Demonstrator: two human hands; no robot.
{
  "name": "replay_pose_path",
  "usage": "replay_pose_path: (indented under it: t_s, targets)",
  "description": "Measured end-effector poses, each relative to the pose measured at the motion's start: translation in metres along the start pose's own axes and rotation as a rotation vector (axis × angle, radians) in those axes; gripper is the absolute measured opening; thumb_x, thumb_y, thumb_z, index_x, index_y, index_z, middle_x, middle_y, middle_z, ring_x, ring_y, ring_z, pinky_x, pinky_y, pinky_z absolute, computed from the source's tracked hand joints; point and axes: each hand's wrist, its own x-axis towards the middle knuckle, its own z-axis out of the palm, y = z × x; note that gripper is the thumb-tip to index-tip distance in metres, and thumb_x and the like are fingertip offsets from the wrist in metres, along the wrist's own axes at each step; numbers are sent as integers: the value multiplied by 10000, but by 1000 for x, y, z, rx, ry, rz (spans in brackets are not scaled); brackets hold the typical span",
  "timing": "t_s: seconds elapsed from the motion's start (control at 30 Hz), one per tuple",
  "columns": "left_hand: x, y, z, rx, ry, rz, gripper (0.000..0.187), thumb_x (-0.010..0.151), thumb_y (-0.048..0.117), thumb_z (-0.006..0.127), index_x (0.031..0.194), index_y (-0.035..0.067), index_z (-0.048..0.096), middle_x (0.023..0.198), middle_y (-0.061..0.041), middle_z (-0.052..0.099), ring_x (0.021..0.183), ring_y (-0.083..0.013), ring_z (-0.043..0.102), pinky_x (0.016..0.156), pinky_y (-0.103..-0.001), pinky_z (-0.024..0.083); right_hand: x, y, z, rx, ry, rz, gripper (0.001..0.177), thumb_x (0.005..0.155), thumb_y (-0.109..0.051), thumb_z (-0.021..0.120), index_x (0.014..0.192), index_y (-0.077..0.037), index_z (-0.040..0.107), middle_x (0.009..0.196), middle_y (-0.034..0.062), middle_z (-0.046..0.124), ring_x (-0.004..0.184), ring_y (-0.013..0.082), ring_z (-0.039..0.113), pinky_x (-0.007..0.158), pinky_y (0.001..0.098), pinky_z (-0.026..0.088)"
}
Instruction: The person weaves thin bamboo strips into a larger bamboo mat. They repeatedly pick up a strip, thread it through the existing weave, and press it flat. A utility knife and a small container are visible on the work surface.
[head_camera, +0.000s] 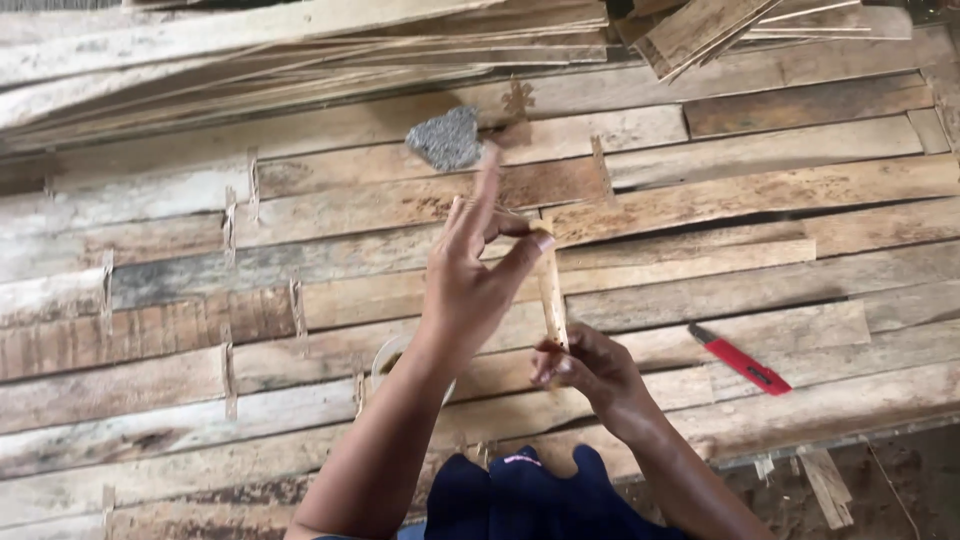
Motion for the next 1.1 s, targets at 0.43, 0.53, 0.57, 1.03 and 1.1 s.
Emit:
replay_pose_path:
  t_s: [0.43, 0.53, 0.57, 1.03, 1.1]
  targets:
    - [97, -284, 103, 401, -193, -254, 29, 891, 267, 721, 906, 275, 745, 1035, 33, 718, 1118, -252, 612, 976, -443, 407, 93, 119, -106, -51, 537, 572, 226, 977, -160, 684, 915, 56, 706, 673, 231, 720, 536, 273, 705, 560, 353, 568]
    - [107, -324, 111, 513, -125, -287, 142, 872, 349, 784, 949, 234, 755, 1234, -69, 609, 1136, -320, 603, 989, -437, 428, 105, 144, -116, -31, 549, 601, 263, 1007, -217, 653, 905, 25, 677, 691, 233, 714, 524, 271, 704, 513, 338, 566]
    - [105, -337, 113, 566, -99, -252, 128, 855, 362, 787, 933, 267, 752, 1157, -58, 592, 1087, -348, 598, 899, -449, 455, 107, 150, -119, -35, 543, 628, 260, 1008, -222, 645, 922, 20, 688, 712, 235, 722, 526, 277, 707, 524, 351, 573]
    - [90, -369, 129, 757, -16, -130, 159, 904, 408, 754, 1018, 348, 661, 1333, -22, 442, 1183, -365, 514, 854, -450, 469, 119, 159, -119, -61, 610, 701, 328, 1007, -272, 668, 943, 48, 694, 721, 244, 730, 505, 285, 708, 504, 346, 575]
    - [93, -364, 128, 634, 12, -238, 695, 906, 263, 800, 1487, 316, 422, 1378, -167, 437, 1235, -403, 513, 959, -523, 438, 119, 161, -120, -62, 611, 713, 330, 1000, -269, 677, 935, 54, 694, 720, 262, 733, 504, 300, 711, 506, 358, 576]
